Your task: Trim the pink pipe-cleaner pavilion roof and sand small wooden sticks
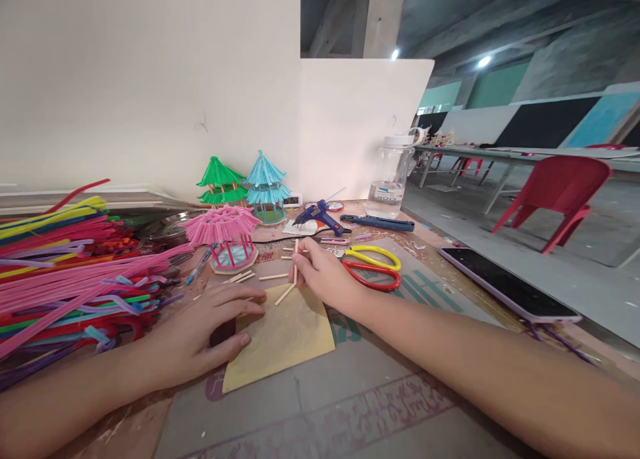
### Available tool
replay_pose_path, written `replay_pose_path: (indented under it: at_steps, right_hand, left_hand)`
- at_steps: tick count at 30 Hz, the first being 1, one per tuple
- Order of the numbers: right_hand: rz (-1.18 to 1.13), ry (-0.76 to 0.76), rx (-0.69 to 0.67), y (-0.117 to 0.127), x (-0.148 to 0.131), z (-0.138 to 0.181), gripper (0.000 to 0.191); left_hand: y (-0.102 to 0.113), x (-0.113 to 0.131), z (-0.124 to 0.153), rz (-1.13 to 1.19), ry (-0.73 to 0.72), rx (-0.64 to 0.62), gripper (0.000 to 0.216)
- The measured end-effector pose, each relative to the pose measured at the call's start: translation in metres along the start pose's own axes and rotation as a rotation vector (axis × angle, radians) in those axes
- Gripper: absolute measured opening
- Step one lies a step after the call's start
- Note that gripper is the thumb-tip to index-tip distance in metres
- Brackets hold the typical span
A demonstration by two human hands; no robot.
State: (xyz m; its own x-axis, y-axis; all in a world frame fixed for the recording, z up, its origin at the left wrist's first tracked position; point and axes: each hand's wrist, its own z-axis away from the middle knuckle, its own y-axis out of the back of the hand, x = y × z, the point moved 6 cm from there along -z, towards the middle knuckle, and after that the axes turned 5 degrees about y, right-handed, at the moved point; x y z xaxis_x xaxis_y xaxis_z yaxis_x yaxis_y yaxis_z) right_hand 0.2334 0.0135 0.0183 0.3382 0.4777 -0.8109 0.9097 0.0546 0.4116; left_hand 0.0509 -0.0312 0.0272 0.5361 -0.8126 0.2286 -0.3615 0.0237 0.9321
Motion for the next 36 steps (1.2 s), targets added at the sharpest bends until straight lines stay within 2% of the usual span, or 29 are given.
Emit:
replay_pose_path:
  at_steps: [3, 8, 15, 22, 29, 36]
  right_hand:
    - [-0.046, 0.038, 0.016, 0.001, -0.002, 0.0, 0.013]
    - [0.208, 0.136, 0.099, 0.01, -0.011, 0.001, 0.012]
    - [0.419, -0.012, 0.003, 0.005, -0.005, 0.001, 0.013]
    - [0.216, 0.053, -0.069, -0.002, -0.007, 0.003, 0.012]
    - [0.227, 0.135, -0.121, -0.005, -0.015, 0.007, 0.011]
    - [0.257, 0.202, -0.241, -0.012, -0.02, 0.01, 0.017]
  left_hand:
    - [0.0, 0.0, 0.0, 0.017, -0.014, -0.001, 0.025]
    - [0.001, 0.002, -0.001, -0.01, -0.041, -0.018, 0.026]
    - [0.003, 0.007, -0.001, -0.026, -0.077, -0.008, 0.024]
    - [0.004, 0.012, 0.0, -0.032, -0.129, -0.05, 0.027]
    - [0.001, 0.005, 0.0, -0.139, -0.043, -0.034, 0.031]
    - [-0.002, -0.001, -0.001, -0.146, 0.03, -0.067, 0.046]
